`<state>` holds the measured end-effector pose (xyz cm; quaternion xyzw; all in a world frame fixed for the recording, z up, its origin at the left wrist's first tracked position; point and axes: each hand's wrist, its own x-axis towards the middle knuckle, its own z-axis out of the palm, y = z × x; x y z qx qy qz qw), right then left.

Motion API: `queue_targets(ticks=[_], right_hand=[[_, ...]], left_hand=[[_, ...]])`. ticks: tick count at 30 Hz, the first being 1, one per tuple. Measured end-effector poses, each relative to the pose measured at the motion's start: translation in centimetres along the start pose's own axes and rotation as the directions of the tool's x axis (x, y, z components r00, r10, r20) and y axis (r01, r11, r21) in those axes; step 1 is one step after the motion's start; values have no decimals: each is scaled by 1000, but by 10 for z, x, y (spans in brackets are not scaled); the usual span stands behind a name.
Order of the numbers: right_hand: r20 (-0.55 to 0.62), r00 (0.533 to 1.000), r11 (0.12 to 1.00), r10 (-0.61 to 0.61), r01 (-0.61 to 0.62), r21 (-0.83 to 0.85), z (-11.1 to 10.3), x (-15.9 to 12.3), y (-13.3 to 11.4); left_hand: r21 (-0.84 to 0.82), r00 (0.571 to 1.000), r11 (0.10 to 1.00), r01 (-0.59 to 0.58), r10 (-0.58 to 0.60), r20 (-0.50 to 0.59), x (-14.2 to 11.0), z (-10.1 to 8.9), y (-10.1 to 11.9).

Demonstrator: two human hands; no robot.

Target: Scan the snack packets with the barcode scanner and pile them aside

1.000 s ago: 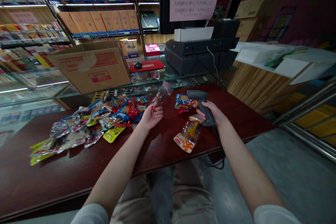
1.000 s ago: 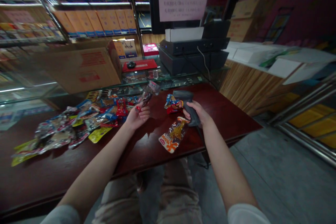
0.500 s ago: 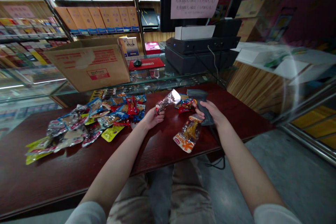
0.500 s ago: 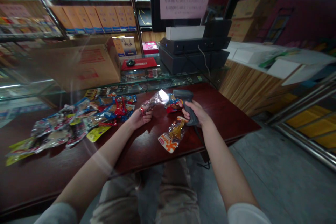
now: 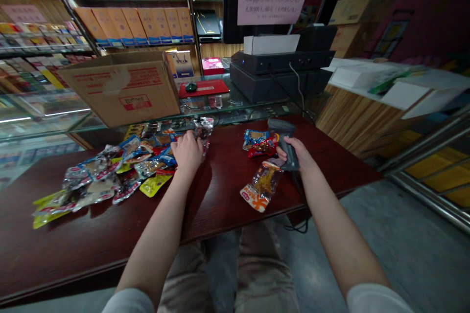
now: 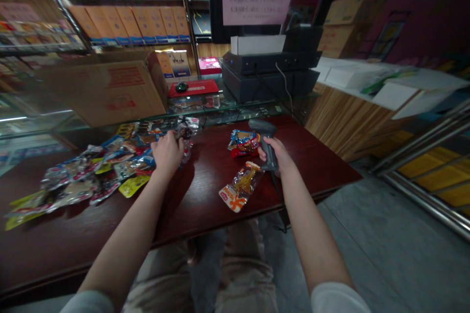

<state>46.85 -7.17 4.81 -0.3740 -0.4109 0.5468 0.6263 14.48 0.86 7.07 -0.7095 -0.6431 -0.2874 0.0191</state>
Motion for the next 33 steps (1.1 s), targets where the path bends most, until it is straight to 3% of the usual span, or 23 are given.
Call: queue_targets(ticks=[4,6,9,11,13,15,19,23,25,27,31,33], right_hand=[[-73,996,999,-42,43,19,-6,4,0],[-77,996,999,-40,41,17,-11,5,0],[-54,998,1000,-15,16,16,-16,7,0],[-64,998,1000,-14,15,15,-17,6,0],[-89,996,999,-32,33,14,-15,5,1],[-104,994,999,-45,47,23,-12,4,1],[-96,994,996,-48,54,65,-10,4,0],[-67,998,997,-16,21,76,-11,5,-1],[-63,998,997,-5,10,79,-12,5,0],[-71,997,996,5,1,84,-13,6,2],[-142,990,995,2,12,100,-17,9,9],[-150,988,995,29,-14,101,-21,10,10]], left_hand=[[192,991,974,121,-107,-81,6,-9,-26],[242,987,961,133,-106,-123,7,-7,-33],[259,992,964,-63,90,-93,6,1,-29],[230,962,935,-270,270,30,4,8,-20],[195,928,911,-363,333,167,2,15,-12],[201,938,929,-310,264,224,-1,21,-7],[301,988,943,-138,108,114,-3,25,-6],[334,972,916,-221,180,148,2,31,12],[242,936,915,-324,273,224,13,41,32],[80,862,903,-422,372,345,28,56,57],[-251,748,868,-428,496,440,64,99,105],[-340,692,851,-400,524,497,77,119,120]])
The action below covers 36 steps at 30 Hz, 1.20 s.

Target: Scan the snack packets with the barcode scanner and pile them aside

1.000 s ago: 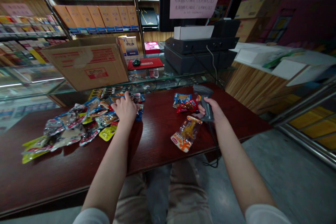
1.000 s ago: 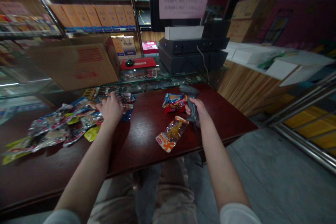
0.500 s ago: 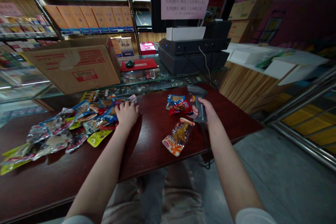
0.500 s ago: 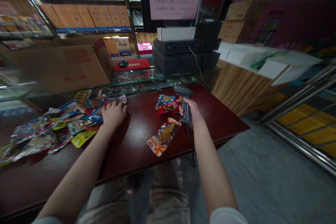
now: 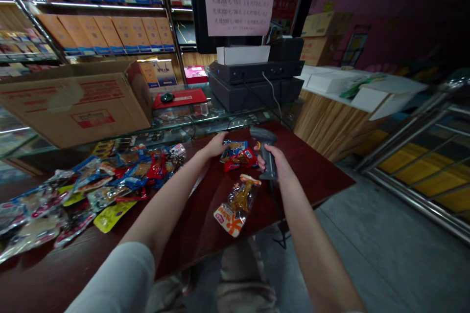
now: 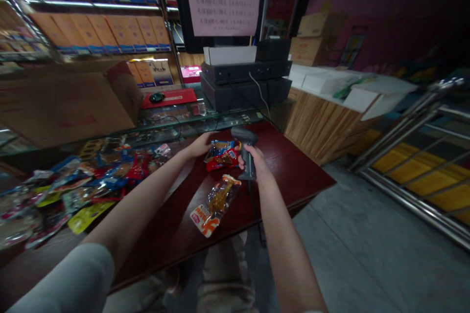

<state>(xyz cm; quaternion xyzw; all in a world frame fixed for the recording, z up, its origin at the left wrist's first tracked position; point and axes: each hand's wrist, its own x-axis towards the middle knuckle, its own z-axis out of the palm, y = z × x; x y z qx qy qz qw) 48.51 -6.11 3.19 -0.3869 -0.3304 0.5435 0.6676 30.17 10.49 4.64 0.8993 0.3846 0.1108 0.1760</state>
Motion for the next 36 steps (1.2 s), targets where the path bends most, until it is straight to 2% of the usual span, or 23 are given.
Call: queue_targets(ticks=[2,4,7,10,12,14,17,19,21,24,27,29,32,36], right_hand=[[17,998,998,55,-55,-13,-3,1,-1],[21,996,996,83,-83,-17,-5,2,-3],[4,997,997,76,-76,-3,-5,2,-4],[11,997,997,78,-78,-4,-3,1,-4],[17,997,997,74,-74,-10,-2,0,-4],[38,995,996,87,-86,-36,-1,-2,-5],[90,989,989,115,-106,-99,3,-5,-6],[125,986,987,110,-94,-127,8,-7,-7],[161,982,987,103,-80,-142,16,-10,-7],[219,968,982,123,-87,-166,34,-16,-3],[268,954,977,136,-84,-194,61,-25,6],[302,940,968,162,-93,-231,80,-33,14],[321,922,952,216,-125,-280,106,-41,25],[280,945,964,170,-100,-248,130,-45,36]], left_hand=[[11,995,999,34,-35,91,18,7,-2],[83,988,993,82,-92,123,27,12,-5],[131,989,984,119,-129,72,31,13,-8],[-9,982,983,183,-183,-51,24,8,-13],[-138,949,957,256,-276,-154,13,1,-17],[-272,912,923,272,-337,-233,-6,-5,-21],[-543,890,829,135,-342,-302,-45,-13,-23],[-715,895,696,65,-358,-267,-75,-16,-23],[-828,921,558,56,-350,-173,-106,-17,-21],[-908,946,412,74,-317,-67,-143,-17,-21],[-950,951,300,87,-308,-10,-164,-14,-22],[-962,948,262,79,-318,-9,-172,-12,-24],[-963,938,264,53,-344,-43,-176,-9,-27],[-951,926,301,69,-374,-51,-178,-10,-28]])
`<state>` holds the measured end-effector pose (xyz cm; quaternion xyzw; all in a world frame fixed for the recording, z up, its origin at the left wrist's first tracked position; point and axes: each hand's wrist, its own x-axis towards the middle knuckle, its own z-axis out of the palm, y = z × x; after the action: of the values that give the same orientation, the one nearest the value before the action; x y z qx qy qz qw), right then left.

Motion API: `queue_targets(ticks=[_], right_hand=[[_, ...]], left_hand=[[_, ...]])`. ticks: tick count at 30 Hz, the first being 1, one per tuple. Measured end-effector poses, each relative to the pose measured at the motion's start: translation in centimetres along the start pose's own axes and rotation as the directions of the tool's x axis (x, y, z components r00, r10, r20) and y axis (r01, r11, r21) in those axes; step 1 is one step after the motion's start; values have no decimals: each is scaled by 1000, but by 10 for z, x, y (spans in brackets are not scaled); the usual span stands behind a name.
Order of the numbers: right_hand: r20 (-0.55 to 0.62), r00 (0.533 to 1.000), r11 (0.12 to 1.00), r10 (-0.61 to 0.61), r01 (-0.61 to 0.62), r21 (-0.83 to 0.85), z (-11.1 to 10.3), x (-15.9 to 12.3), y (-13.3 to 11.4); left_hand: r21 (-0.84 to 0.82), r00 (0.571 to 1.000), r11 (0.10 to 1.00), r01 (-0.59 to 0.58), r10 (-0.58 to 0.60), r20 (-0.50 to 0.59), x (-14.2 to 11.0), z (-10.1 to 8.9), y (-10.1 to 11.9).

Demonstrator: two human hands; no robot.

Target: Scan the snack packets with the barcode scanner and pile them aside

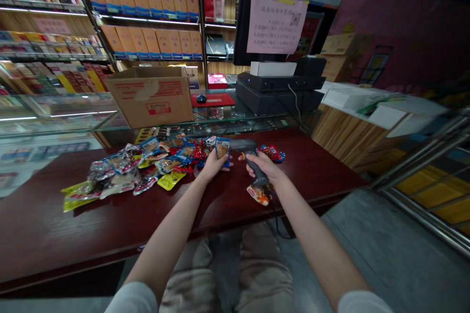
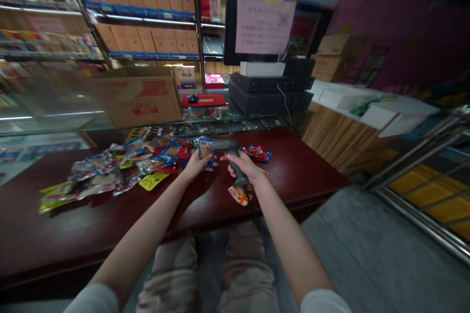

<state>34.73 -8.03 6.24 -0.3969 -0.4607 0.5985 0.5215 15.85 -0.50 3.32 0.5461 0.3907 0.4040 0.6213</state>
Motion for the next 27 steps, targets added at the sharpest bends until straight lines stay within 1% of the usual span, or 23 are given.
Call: queue_targets(ticks=[3,6,8,9,10,12,13,14,15,17,20,21,23,25,26,27], right_hand=[[-2,1000,1000,-14,14,11,11,5,1],[7,1000,1000,-2,2,-4,14,6,1],[0,1000,1000,11,-11,-30,11,5,-1],[-5,1000,999,16,-16,-42,8,3,-1],[-13,1000,998,14,-15,-53,4,1,-2],[-56,998,998,-21,18,-59,-10,-6,-4],[-98,994,997,-57,52,-52,-18,-9,-5],[-150,984,995,-95,89,-43,-28,-13,-6],[-205,971,992,-123,119,-32,-39,-17,-6],[-301,946,993,-118,122,-5,-64,-22,-9],[-405,914,998,-19,39,41,-103,-25,-14],[-436,900,998,-9,36,54,-115,-25,-16],[-490,871,996,-23,64,66,-135,-25,-19],[-531,847,993,-34,90,80,-149,-24,-20],[-546,837,991,-28,95,95,-154,-23,-20],[-553,833,989,-14,92,114,-158,-23,-18]], left_hand=[[34,1000,999,23,-23,-11,-1,0,1],[117,999,992,37,-34,-24,-3,2,1],[269,998,963,12,6,-68,-6,3,3],[389,993,921,5,41,-110,-8,2,5],[521,983,853,17,81,-164,-10,1,7],[742,952,665,77,171,-253,-15,-2,13],[811,939,574,111,206,-274,-17,-5,17],[854,930,503,137,231,-286,-19,-8,22],[878,924,453,155,249,-292,-21,-12,26],[893,906,397,211,263,-331,-23,-21,34],[890,877,343,302,266,-400,-25,-35,39],[900,868,303,314,293,-402,-25,-39,39],[914,828,216,343,390,-402,-25,-45,38],[926,792,164,339,481,-375,-24,-43,37],[938,791,159,309,505,-347,-24,-38,36],[956,808,161,246,510,-294,-25,-30,35]])
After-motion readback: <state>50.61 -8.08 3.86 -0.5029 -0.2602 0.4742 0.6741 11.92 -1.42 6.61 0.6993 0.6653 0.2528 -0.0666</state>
